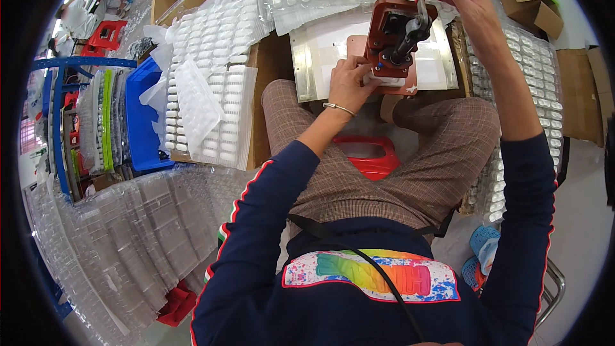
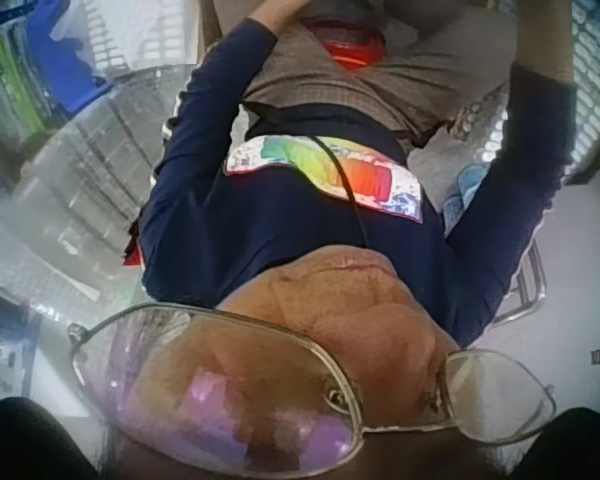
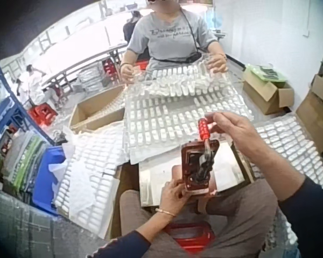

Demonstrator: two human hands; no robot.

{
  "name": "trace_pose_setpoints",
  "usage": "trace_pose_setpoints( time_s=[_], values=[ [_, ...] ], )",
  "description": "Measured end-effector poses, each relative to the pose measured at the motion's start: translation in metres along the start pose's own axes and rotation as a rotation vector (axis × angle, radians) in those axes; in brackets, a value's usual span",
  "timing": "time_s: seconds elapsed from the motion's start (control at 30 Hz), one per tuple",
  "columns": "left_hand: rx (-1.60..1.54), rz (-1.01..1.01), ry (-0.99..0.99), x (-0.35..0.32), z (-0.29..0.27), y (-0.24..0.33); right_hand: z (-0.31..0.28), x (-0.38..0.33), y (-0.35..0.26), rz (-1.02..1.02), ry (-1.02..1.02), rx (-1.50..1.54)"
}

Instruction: Assemble small plastic components using a manual red press on a factory workstation.

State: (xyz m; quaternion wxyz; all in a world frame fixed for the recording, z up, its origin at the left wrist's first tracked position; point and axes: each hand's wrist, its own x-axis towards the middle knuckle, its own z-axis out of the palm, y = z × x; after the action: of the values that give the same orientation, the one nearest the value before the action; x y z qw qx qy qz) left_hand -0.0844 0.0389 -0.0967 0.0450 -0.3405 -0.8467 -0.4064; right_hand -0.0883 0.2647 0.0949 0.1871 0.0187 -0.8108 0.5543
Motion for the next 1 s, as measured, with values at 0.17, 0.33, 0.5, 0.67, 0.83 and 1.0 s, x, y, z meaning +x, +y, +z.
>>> trace_pose_setpoints(
  time_s=[0.17,0.33,0.5,0.67,0.83,1.0],
  values=[
    [-0.218,-0.169,0.195,-0.013,0.012,0.008,0.028,0.026,-0.048,0.31,-0.188,0.217],
    [-0.17,-0.093,0.119,-0.018,0.017,-0.002,0.035,0.034,-0.056,0.317,-0.088,0.363],
    [-0.283,-0.282,0.101,-0.019,0.017,0.003,0.036,0.016,-0.081,0.291,0.048,0.56],
    [-0.321,-0.224,0.187,-0.027,0.016,-0.007,0.037,-0.019,-0.1,0.177,-0.029,0.445],
    [-0.223,-0.207,0.182,-0.017,0.016,-0.002,0.033,-0.044,-0.073,-0.142,-0.168,0.266],
    [-0.214,-0.249,0.193,-0.017,0.02,-0.001,0.035,-0.043,-0.076,-0.17,-0.17,0.161]
  ],
)
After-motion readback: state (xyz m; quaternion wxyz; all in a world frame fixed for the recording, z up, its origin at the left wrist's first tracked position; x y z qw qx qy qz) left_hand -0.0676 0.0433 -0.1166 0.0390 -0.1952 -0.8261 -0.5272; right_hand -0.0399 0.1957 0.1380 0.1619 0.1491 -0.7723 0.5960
